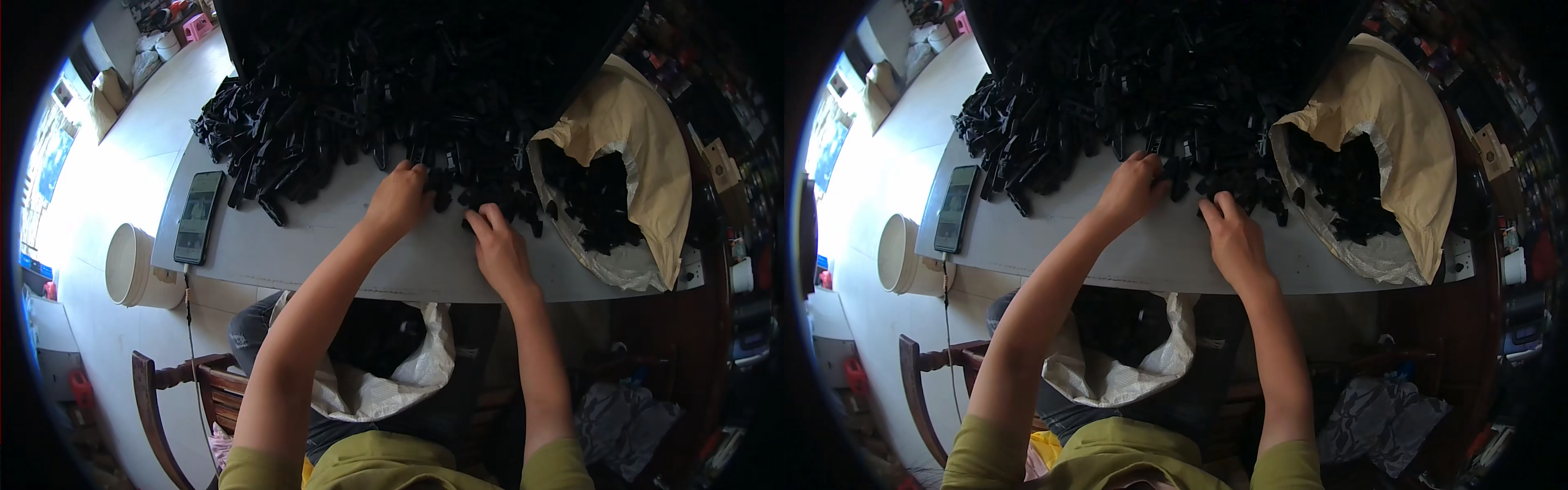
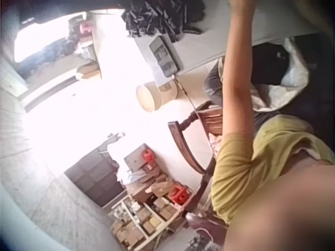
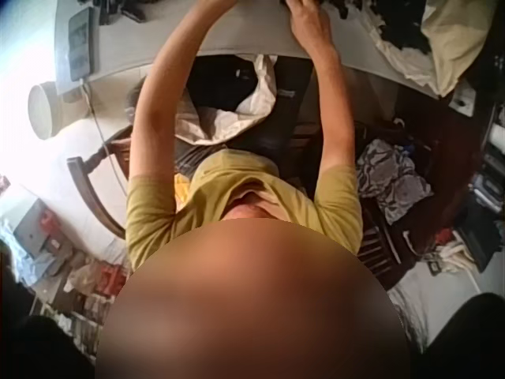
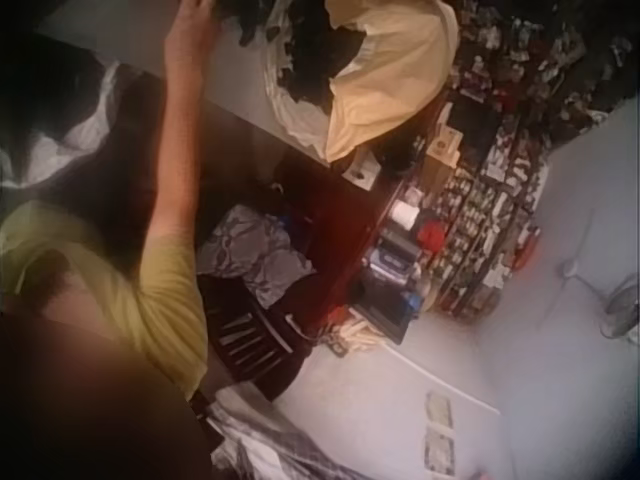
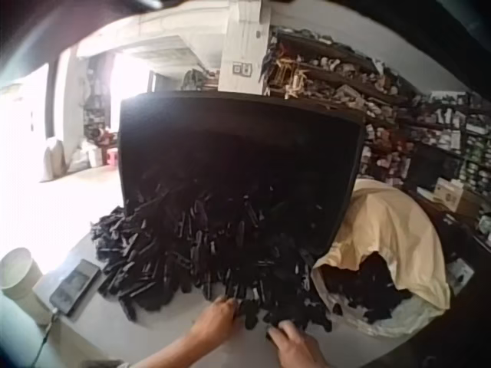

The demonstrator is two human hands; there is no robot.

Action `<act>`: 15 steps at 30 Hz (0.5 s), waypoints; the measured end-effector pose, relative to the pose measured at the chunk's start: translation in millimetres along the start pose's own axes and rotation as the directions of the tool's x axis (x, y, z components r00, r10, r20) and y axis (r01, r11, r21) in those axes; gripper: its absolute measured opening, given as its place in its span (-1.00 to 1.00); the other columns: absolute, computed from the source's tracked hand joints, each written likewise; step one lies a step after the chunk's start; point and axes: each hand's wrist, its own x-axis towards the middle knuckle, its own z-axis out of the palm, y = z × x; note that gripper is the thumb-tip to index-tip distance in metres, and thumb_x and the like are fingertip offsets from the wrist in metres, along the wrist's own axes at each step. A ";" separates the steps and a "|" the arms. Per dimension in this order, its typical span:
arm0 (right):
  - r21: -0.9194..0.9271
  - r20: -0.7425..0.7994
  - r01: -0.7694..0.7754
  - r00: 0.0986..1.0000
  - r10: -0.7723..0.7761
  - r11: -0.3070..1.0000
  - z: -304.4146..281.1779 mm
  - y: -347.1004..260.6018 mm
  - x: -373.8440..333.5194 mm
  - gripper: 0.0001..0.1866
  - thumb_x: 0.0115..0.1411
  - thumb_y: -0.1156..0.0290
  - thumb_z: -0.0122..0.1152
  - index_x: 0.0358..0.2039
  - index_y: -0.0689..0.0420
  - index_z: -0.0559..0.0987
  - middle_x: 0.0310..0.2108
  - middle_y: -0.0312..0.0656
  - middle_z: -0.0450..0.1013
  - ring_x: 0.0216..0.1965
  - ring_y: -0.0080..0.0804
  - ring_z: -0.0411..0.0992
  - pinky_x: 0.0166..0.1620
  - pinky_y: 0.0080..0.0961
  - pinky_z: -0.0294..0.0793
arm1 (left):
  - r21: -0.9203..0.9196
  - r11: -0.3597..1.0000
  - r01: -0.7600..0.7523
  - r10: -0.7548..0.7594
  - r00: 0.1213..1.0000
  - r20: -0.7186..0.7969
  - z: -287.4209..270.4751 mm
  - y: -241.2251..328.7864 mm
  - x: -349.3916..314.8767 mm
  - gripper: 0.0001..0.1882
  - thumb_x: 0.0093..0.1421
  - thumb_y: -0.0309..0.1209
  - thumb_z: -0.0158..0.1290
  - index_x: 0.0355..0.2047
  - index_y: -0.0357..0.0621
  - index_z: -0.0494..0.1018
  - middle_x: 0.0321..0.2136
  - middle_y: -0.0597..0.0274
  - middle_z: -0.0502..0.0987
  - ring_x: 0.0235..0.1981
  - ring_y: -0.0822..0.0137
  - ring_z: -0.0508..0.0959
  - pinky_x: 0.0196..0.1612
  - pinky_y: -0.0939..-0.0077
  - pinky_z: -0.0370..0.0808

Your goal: Sorting and placing small black plastic components into a bag.

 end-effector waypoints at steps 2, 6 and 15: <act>0.085 0.030 -0.069 0.997 0.067 0.994 0.3 -1.6 -4.1 -0.71 0.05 0.67 0.20 -0.16 0.25 0.53 -0.19 -0.19 0.41 -0.26 -0.22 0.52 -0.19 -0.41 0.54 | 0.011 1.000 -0.013 0.012 0.998 0.059 -3.7 5.3 -0.8 -0.78 0.12 -0.54 0.12 -0.20 -0.23 0.43 -0.35 0.08 0.48 -0.34 0.17 0.56 -0.27 0.37 0.49; 0.666 0.064 -0.233 0.964 0.256 0.709 11.7 -5.3 -12.1 -0.72 0.06 0.68 0.25 -0.16 0.24 0.54 -0.24 -0.27 0.47 -0.24 -0.51 0.50 -0.15 -0.63 0.49 | -0.551 0.806 0.216 -0.135 0.974 0.183 -19.3 -3.2 -40.7 -0.63 0.04 -0.62 0.13 -0.11 -0.20 0.36 -0.27 0.10 0.52 -0.24 0.22 0.58 -0.22 0.44 0.49; 0.558 -0.070 0.063 0.997 -0.029 0.828 26.0 -35.4 -13.6 -0.71 -0.11 0.50 0.43 -0.30 0.20 0.64 -0.39 -0.20 0.48 -0.23 -0.27 0.43 -0.11 -0.42 0.41 | -0.415 0.910 0.009 0.063 0.985 0.160 -48.4 -12.8 -95.0 -0.74 -0.06 -0.60 0.24 -0.30 -0.24 0.54 -0.25 0.11 0.56 -0.19 0.20 0.57 -0.11 0.44 0.50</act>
